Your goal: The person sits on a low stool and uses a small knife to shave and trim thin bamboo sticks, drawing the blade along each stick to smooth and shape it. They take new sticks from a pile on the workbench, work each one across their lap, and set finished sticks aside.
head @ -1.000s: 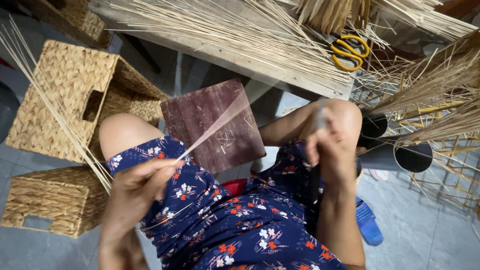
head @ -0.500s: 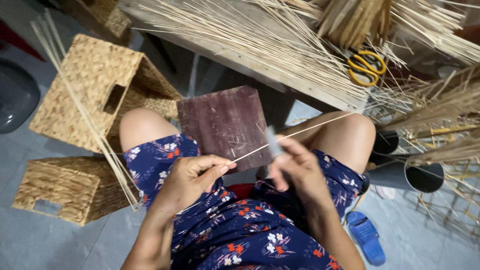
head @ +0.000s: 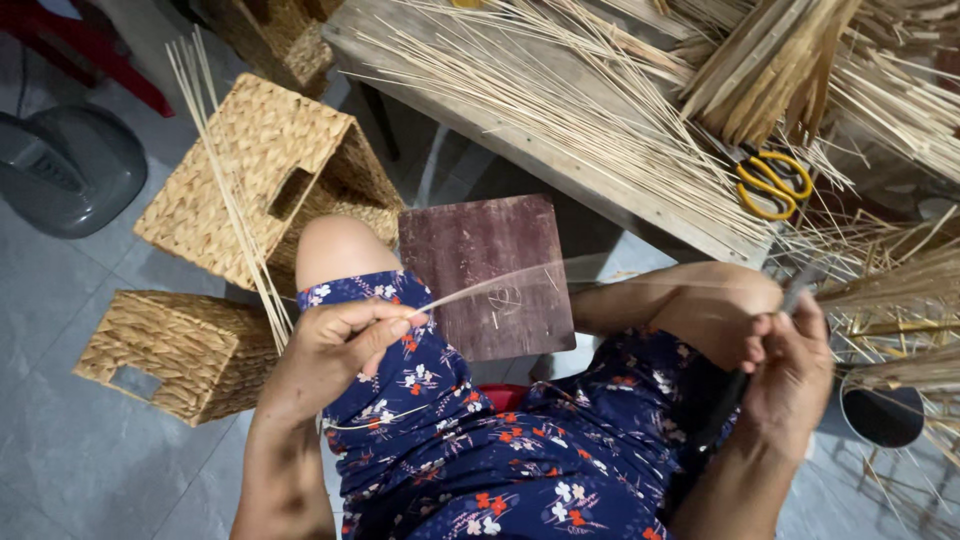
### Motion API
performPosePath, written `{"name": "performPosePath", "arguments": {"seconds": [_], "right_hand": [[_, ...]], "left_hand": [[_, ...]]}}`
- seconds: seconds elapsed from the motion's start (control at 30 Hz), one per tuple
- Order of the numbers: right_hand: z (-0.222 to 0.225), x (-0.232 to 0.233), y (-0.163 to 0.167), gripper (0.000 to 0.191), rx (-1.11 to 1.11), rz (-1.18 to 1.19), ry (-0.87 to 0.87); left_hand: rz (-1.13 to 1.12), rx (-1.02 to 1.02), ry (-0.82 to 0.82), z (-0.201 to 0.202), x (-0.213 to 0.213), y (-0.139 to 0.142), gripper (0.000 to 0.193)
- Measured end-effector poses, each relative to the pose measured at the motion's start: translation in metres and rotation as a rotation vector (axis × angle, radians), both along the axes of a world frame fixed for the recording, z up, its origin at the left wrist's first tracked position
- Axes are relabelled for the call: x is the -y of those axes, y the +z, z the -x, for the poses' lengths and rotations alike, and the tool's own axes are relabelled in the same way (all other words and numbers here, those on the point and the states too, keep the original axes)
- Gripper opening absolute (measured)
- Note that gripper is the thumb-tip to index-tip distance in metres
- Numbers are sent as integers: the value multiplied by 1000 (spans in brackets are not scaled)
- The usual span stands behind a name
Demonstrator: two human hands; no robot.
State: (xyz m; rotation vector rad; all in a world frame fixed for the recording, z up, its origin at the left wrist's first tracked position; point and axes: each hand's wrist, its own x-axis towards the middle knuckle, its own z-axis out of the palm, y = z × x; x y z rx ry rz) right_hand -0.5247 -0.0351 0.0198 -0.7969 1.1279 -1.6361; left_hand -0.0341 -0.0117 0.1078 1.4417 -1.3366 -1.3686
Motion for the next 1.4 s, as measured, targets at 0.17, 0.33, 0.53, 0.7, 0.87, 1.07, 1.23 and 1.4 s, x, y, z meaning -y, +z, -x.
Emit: {"name": "performPosePath", "arguments": {"seconds": [0.17,0.33,0.53,0.7,0.87,1.07,1.23,1.4], "right_hand": [[-39,-5,12,43,-73,2,105],[-121,-26,31,58,-81,-141,549],[-156,-17,40,40,-43,-177,670],[-131,-7,27,32,25,-164,496],[-92,1,13,31,77,-93,344],[-45,2,6,34,68,-22,208],[-25,-1,9,36,-31,-40,-9],[-44,-5,18,40,-24,-13,65]], "left_hand": [[74,-70,-64,22,10,-3,21],[-44,64,-153,81,19,-9,20],[-38,69,-226,97,19,-9,17],[-4,63,-202,82,16,-17,18],[-11,28,-179,55,13,-26,20],[43,-19,-97,20,9,-25,22],[59,76,-55,7,6,-25,22],[42,24,1,26,15,-33,20]]}}
